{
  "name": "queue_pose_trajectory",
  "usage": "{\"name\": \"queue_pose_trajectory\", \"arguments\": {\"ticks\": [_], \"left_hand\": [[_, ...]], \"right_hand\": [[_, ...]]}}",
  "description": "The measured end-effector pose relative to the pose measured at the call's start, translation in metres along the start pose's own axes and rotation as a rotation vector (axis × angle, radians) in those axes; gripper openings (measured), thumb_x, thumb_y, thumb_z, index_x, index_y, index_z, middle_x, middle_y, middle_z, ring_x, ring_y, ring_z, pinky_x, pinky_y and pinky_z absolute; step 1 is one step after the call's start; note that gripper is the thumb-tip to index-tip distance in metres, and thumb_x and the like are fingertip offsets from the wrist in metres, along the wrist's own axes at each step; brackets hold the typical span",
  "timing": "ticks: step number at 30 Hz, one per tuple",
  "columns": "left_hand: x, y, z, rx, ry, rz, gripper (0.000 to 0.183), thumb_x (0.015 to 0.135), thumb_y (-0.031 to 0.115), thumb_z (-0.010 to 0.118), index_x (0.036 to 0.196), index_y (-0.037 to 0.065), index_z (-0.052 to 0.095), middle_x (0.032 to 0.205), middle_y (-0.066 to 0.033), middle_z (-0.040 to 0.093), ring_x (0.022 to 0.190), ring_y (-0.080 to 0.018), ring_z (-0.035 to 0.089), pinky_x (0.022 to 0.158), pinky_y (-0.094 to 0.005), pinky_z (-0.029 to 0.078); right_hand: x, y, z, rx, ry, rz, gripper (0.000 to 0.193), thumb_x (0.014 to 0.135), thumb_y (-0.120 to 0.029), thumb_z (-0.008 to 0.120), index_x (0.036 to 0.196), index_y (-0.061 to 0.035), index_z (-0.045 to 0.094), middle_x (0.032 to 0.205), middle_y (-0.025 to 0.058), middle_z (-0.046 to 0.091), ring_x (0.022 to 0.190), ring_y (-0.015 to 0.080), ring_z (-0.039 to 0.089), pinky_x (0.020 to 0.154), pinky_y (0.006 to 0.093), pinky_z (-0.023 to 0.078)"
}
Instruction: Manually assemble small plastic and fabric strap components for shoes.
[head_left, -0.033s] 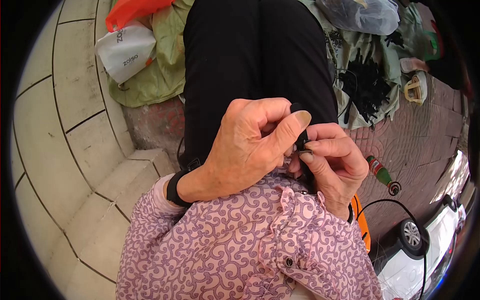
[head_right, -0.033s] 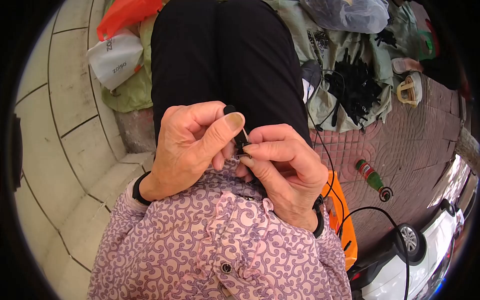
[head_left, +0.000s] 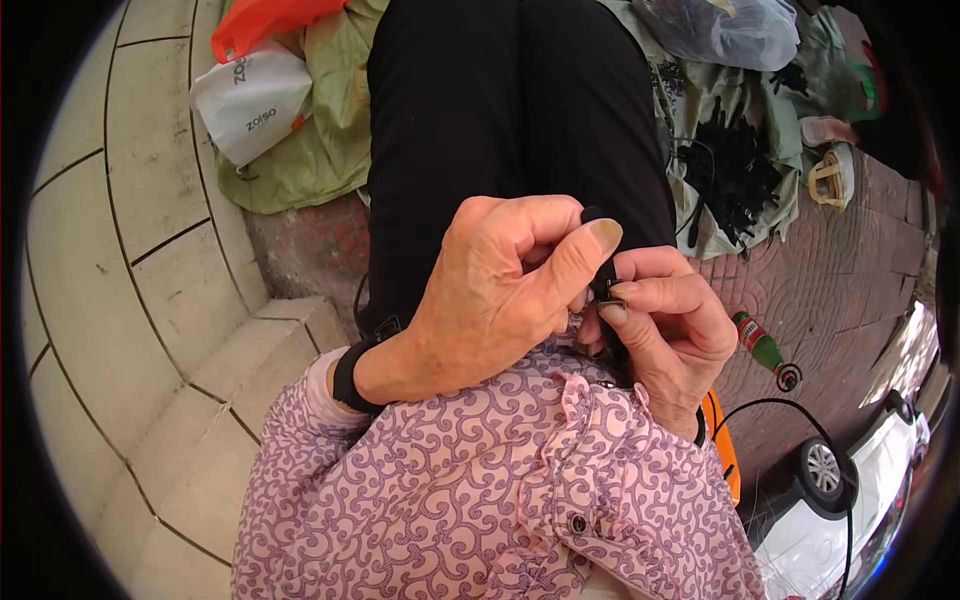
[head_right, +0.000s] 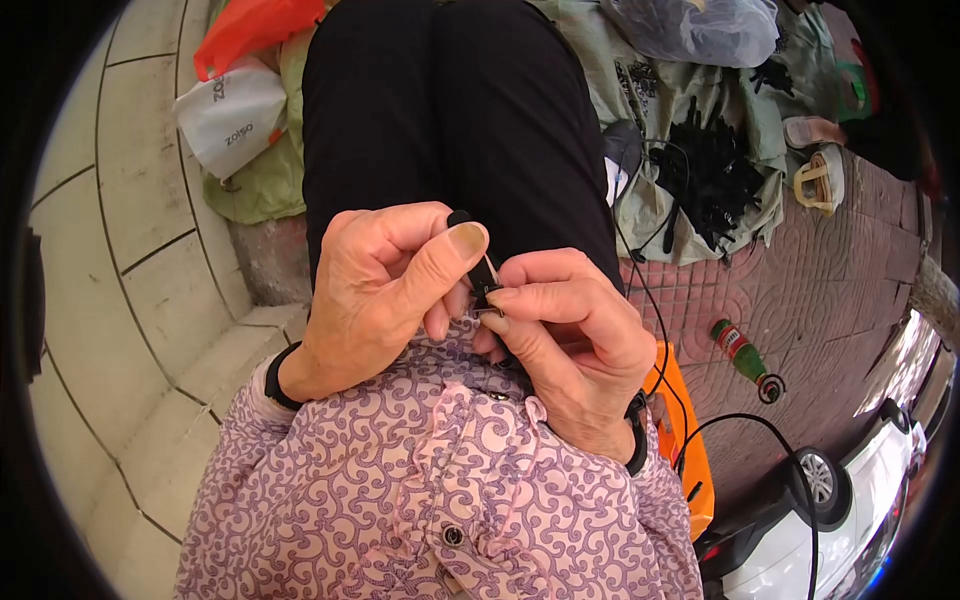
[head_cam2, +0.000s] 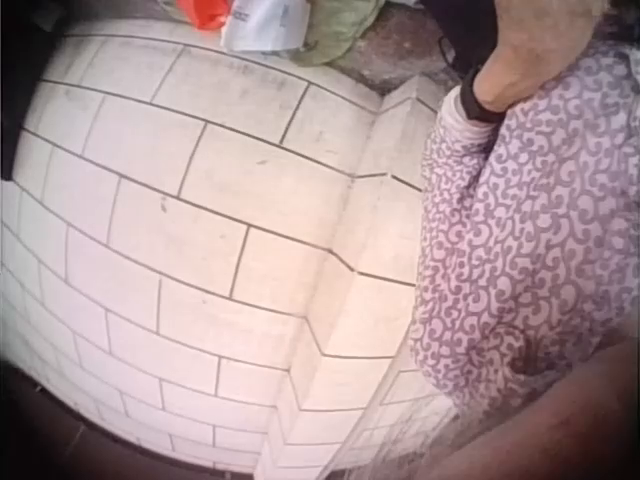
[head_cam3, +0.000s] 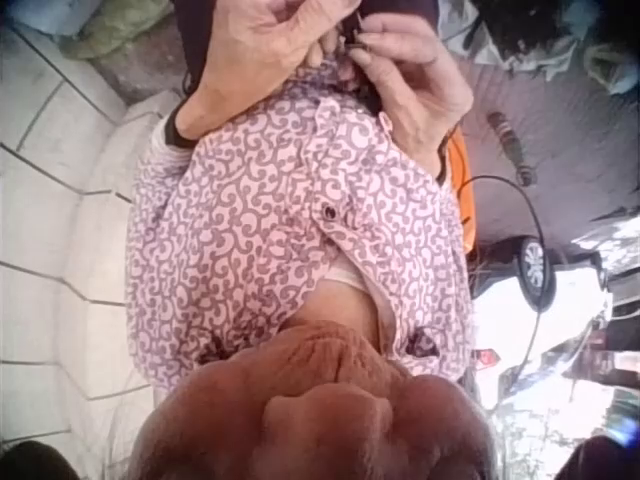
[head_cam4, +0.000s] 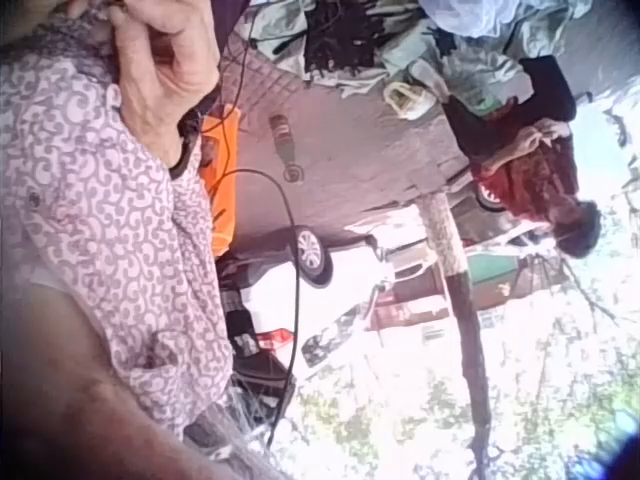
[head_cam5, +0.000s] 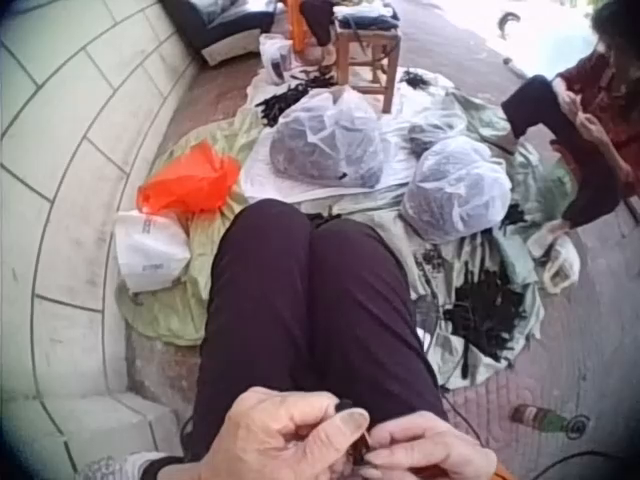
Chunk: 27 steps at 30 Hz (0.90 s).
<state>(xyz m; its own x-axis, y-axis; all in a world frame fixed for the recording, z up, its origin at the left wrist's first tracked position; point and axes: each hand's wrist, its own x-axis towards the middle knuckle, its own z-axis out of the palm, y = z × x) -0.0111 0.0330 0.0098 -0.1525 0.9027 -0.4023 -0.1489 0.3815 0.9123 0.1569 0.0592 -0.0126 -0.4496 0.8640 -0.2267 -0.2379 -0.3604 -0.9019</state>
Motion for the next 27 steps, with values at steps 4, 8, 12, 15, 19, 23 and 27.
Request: {"name": "queue_pose_trajectory", "arguments": {"ticks": [4, 8, 12, 15, 19, 23, 27], "left_hand": [[0.000, 0.002, 0.002, 0.010, 0.021, 0.011, 0.033, 0.095, 0.011, 0.062, 0.065, -0.001, 0.055, 0.053, -0.0036, 0.057, 0.048, -0.0058, 0.058, 0.041, -0.0216, 0.042], [-0.001, -0.006, 0.000, 0.089, 0.053, 0.077, 0.035, 0.095, 0.013, 0.062, 0.063, -0.001, 0.054, 0.053, -0.0020, 0.054, 0.045, -0.0043, 0.051, 0.040, -0.0216, 0.036], [-0.002, -0.012, 0.000, 0.205, 0.081, 0.185, 0.036, 0.096, 0.013, 0.061, 0.063, 0.000, 0.055, 0.053, -0.0004, 0.052, 0.043, -0.0041, 0.048, 0.040, -0.0213, 0.033], [-0.001, -0.013, 0.004, 0.237, 0.155, 0.316, 0.030, 0.085, 0.003, 0.068, 0.062, -0.002, 0.050, 0.051, -0.0062, 0.041, 0.042, -0.0134, 0.040, 0.041, -0.0306, 0.029], [0.002, -0.012, -0.001, 0.343, 0.118, 0.458, 0.031, 0.090, 0.005, 0.065, 0.062, -0.002, 0.053, 0.053, -0.0029, 0.045, 0.044, -0.0086, 0.042, 0.042, -0.0268, 0.028], [0.002, -0.013, -0.002, 0.374, 0.092, 0.478, 0.025, 0.087, 0.002, 0.065, 0.065, -0.003, 0.055, 0.054, -0.0043, 0.044, 0.047, -0.0120, 0.041, 0.044, -0.0288, 0.029], [0.003, -0.013, -0.003, 0.354, 0.045, 0.517, 0.020, 0.085, 0.004, 0.069, 0.069, -0.002, 0.058, 0.057, -0.0066, 0.047, 0.044, -0.0156, 0.044, 0.041, -0.0288, 0.031]], "right_hand": [[0.000, 0.002, 0.000, -0.049, -0.008, -0.054, 0.014, 0.082, 0.014, 0.067, 0.093, 0.0056, 0.066, 0.097, 0.0163, 0.062, 0.070, 0.0161, 0.067, 0.059, 0.0238, 0.057], [0.000, 0.001, 0.002, -0.029, -0.014, -0.034, 0.013, 0.083, 0.015, 0.067, 0.093, 0.0064, 0.064, 0.096, 0.0156, 0.062, 0.070, 0.0149, 0.066, 0.060, 0.0246, 0.056], [-0.001, -0.002, 0.004, 0.013, 0.002, 0.027, 0.013, 0.083, 0.015, 0.066, 0.093, 0.0072, 0.062, 0.094, 0.0142, 0.061, 0.069, 0.0134, 0.064, 0.060, 0.0246, 0.055], [0.000, -0.003, 0.004, 0.008, -0.008, 0.052, 0.013, 0.084, 0.015, 0.065, 0.093, 0.0068, 0.061, 0.094, 0.0138, 0.061, 0.068, 0.0125, 0.063, 0.059, 0.0233, 0.054], [0.000, -0.007, 0.007, 0.018, 0.012, 0.093, 0.013, 0.085, 0.015, 0.064, 0.094, 0.0063, 0.060, 0.094, 0.0135, 0.061, 0.067, 0.0114, 0.062, 0.058, 0.0223, 0.053], [0.001, -0.009, 0.006, 0.081, 0.011, 0.196, 0.011, 0.086, 0.012, 0.065, 0.094, 0.0058, 0.060, 0.093, 0.0122, 0.062, 0.067, 0.0095, 0.061, 0.057, 0.0205, 0.051], [0.000, -0.010, 0.005, 0.103, 0.052, 0.243, 0.011, 0.086, 0.010, 0.067, 0.093, 0.0049, 0.060, 0.091, 0.0096, 0.063, 0.068, 0.0070, 0.060, 0.056, 0.0185, 0.048]]}}
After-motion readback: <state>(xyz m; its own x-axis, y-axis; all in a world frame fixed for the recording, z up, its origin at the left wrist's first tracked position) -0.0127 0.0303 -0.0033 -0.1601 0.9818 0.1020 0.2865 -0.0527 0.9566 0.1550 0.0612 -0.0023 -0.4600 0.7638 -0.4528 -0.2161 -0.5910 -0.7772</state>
